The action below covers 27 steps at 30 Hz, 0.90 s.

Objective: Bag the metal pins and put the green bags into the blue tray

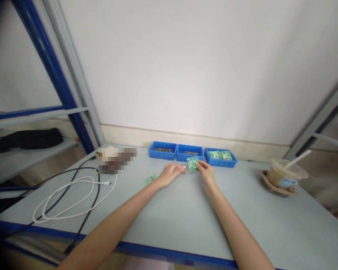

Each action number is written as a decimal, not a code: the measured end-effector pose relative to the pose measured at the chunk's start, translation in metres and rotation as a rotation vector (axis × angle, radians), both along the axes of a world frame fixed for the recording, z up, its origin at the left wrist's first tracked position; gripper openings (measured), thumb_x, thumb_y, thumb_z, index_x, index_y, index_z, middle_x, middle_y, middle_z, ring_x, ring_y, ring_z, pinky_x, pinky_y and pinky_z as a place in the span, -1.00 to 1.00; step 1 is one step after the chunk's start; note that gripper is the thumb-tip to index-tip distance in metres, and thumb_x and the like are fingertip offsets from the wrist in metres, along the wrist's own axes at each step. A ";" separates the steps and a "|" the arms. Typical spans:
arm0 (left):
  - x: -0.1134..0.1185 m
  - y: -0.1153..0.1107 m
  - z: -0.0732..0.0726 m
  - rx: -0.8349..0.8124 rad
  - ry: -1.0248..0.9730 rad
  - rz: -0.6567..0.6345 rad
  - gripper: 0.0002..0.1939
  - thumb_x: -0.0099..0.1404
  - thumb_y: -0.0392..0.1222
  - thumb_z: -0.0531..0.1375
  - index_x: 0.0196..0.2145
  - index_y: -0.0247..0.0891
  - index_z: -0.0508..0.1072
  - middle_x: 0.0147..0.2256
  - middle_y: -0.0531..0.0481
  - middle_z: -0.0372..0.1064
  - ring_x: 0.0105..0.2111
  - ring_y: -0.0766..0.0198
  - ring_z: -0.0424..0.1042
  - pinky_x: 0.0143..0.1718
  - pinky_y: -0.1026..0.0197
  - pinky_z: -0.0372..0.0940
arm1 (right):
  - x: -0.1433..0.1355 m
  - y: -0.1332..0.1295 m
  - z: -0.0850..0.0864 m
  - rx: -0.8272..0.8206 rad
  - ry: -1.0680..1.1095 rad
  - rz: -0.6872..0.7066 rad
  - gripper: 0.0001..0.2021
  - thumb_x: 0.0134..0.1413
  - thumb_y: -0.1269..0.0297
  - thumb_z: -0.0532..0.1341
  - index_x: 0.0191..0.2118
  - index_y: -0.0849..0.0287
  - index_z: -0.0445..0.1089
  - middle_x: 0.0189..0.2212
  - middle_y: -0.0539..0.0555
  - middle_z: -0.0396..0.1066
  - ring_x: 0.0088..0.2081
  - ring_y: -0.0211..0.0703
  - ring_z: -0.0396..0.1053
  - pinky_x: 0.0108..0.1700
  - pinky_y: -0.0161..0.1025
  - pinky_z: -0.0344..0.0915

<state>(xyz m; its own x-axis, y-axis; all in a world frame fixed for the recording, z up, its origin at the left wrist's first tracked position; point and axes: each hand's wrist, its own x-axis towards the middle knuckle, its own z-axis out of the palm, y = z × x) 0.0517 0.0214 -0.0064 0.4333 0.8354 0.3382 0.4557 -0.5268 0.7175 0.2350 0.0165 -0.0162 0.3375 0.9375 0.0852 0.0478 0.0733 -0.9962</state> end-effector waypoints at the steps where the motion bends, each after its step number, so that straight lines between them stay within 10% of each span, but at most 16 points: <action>1: 0.004 -0.002 -0.001 0.021 0.007 0.006 -0.60 0.26 0.05 -0.01 -0.40 -0.22 0.52 -0.35 0.01 0.50 -0.23 0.16 0.42 -0.07 0.16 0.15 | -0.001 -0.001 0.000 0.011 0.013 -0.007 -0.57 -0.43 0.07 0.33 -0.34 0.23 0.44 -0.40 0.12 0.47 -0.37 -0.09 0.37 -0.38 -0.23 0.23; 12: -0.003 -0.005 0.013 0.275 -0.113 0.165 -0.81 0.09 -0.39 0.20 -0.35 -0.14 0.51 -0.26 0.04 0.47 -0.19 0.17 0.32 -0.07 0.10 0.11 | -0.014 -0.011 0.014 0.305 -0.110 0.276 -0.76 -0.34 0.14 0.32 -0.67 0.17 0.31 -0.28 0.06 0.44 -0.18 -0.06 0.35 -0.05 -0.11 0.17; 18: 0.002 0.002 0.009 0.047 -0.286 0.181 -0.84 0.06 -0.14 0.25 -0.42 -0.28 0.50 -0.45 -0.04 0.46 -0.42 0.22 0.39 -0.32 0.21 0.24 | -0.018 -0.008 0.012 0.175 -0.016 0.216 -0.58 -0.37 -0.02 0.32 -0.35 0.17 0.41 -0.45 0.04 0.46 -0.36 -0.11 0.37 -0.26 -0.18 0.26; 27: 0.002 0.006 0.008 -0.070 -0.341 0.098 -0.73 0.07 -0.05 0.21 -0.40 -0.33 0.49 -0.44 -0.08 0.49 -0.40 0.18 0.43 -0.39 0.25 0.25 | -0.008 0.009 -0.004 0.160 -0.159 0.086 -0.52 -0.43 -0.10 0.30 -0.41 0.22 0.44 -0.53 0.07 0.45 -0.45 -0.13 0.37 -0.40 -0.23 0.26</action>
<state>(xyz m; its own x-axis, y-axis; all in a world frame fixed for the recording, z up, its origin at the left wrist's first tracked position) 0.0541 0.0272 0.0011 0.2221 0.8936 0.3901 0.2299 -0.4368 0.8697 0.2274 0.0254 -0.0199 0.2274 0.9326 0.2803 0.1901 0.2398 -0.9520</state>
